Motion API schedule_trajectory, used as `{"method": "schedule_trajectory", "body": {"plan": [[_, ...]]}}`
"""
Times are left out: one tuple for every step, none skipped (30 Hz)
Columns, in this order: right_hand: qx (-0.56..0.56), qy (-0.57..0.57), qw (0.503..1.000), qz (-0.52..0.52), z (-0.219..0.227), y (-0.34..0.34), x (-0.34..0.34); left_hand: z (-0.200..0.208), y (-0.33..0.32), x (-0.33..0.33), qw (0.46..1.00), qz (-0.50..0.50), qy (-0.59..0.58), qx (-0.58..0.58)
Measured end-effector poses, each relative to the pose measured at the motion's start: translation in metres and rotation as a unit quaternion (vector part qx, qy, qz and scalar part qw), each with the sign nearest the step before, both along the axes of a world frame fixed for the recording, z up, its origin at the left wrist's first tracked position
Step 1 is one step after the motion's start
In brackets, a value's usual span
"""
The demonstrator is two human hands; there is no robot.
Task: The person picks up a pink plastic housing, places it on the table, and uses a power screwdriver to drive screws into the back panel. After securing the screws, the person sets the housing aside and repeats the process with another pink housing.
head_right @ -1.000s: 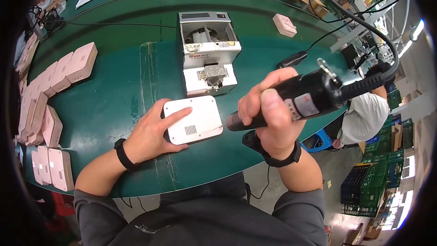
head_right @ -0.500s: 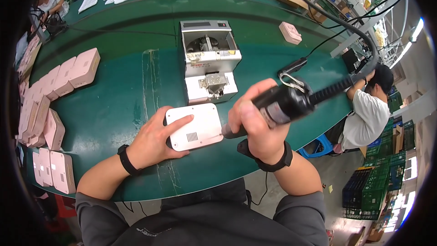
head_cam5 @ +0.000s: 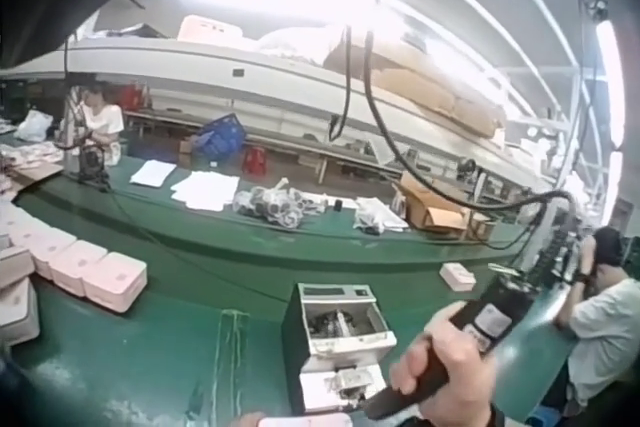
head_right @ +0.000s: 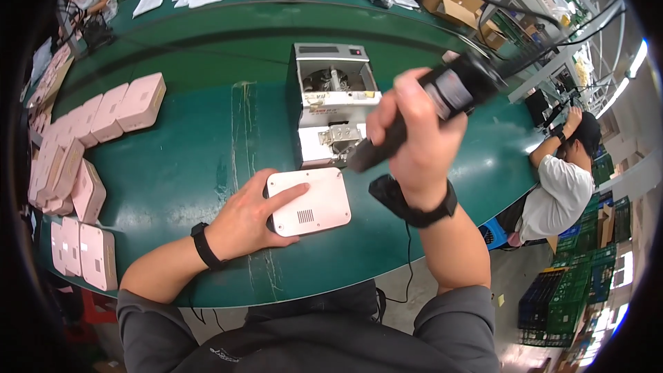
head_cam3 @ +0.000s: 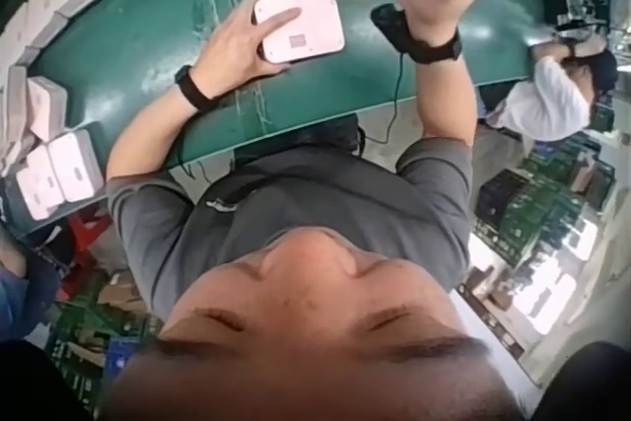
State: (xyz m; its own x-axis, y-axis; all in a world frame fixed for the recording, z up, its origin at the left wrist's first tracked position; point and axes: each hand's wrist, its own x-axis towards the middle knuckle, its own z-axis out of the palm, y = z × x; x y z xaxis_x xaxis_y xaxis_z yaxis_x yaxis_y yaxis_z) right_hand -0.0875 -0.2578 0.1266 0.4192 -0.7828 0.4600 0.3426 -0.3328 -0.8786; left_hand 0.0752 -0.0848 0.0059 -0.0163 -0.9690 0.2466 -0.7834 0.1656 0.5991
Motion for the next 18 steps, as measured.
{"method": "schedule_trajectory", "body": {"plan": [[0.035,-0.022,0.999,0.035,-0.003,0.011,-0.007,-0.003,0.002,-0.001,1.0,-0.001,0.002,-0.002],[0.045,-0.012,0.998,0.039,-0.004,0.022,-0.012,-0.004,0.001,-0.001,1.0,0.004,0.011,0.007],[0.034,-0.022,0.997,0.065,-0.001,0.036,-0.018,-0.002,0.001,-0.001,1.0,0.004,0.012,-0.005],[0.024,-0.035,0.995,0.091,0.0,0.047,-0.022,-0.002,0.001,0.001,1.0,0.006,0.012,-0.017],[0.035,-0.028,0.995,0.094,-0.001,0.056,-0.025,-0.003,0.004,0.0,0.999,0.007,0.011,-0.029],[0.021,-0.015,0.994,0.107,0.002,0.062,-0.027,-0.003,0.002,0.001,1.0,0.006,0.014,-0.027],[0.008,-0.002,0.993,0.122,0.004,0.067,-0.029,-0.003,0.001,0.001,1.0,0.005,0.012,-0.025],[-0.006,0.01,0.991,0.136,0.004,0.071,-0.031,-0.003,0.0,0.001,1.0,0.004,0.01,-0.024],[-0.006,0.011,0.991,0.135,0.003,0.074,-0.032,-0.003,0.0,0.0,1.0,0.004,0.007,-0.024],[0.0,0.023,0.991,0.128,0.002,0.076,-0.033,-0.003,0.0,-0.001,1.0,0.003,0.008,-0.023],[0.006,0.033,0.992,0.123,0.001,0.078,-0.033,-0.005,0.001,-0.001,1.0,0.003,0.007,-0.023],[0.012,0.044,0.992,0.118,-0.001,0.08,-0.032,-0.006,0.002,-0.002,1.0,0.004,0.007,-0.024],[0.013,0.044,0.992,0.119,-0.004,0.081,-0.031,-0.007,0.002,-0.002,1.0,0.004,0.007,-0.024],[0.018,0.05,0.991,0.121,-0.008,0.082,-0.029,-0.008,0.002,-0.002,1.0,0.005,0.007,-0.023],[0.025,0.057,0.99,0.124,-0.013,0.082,-0.027,-0.007,0.002,-0.001,1.0,0.008,0.012,-0.013],[0.03,0.065,0.989,0.126,-0.015,0.082,-0.026,-0.006,0.003,-0.001,1.0,0.011,0.018,-0.003],[0.031,0.066,0.989,0.127,-0.017,0.08,-0.026,-0.006,0.003,-0.001,1.0,0.014,0.024,0.007],[0.035,0.059,0.989,0.13,-0.019,0.078,-0.027,-0.006,0.003,-0.001,1.0,0.015,0.025,0.007]]}}
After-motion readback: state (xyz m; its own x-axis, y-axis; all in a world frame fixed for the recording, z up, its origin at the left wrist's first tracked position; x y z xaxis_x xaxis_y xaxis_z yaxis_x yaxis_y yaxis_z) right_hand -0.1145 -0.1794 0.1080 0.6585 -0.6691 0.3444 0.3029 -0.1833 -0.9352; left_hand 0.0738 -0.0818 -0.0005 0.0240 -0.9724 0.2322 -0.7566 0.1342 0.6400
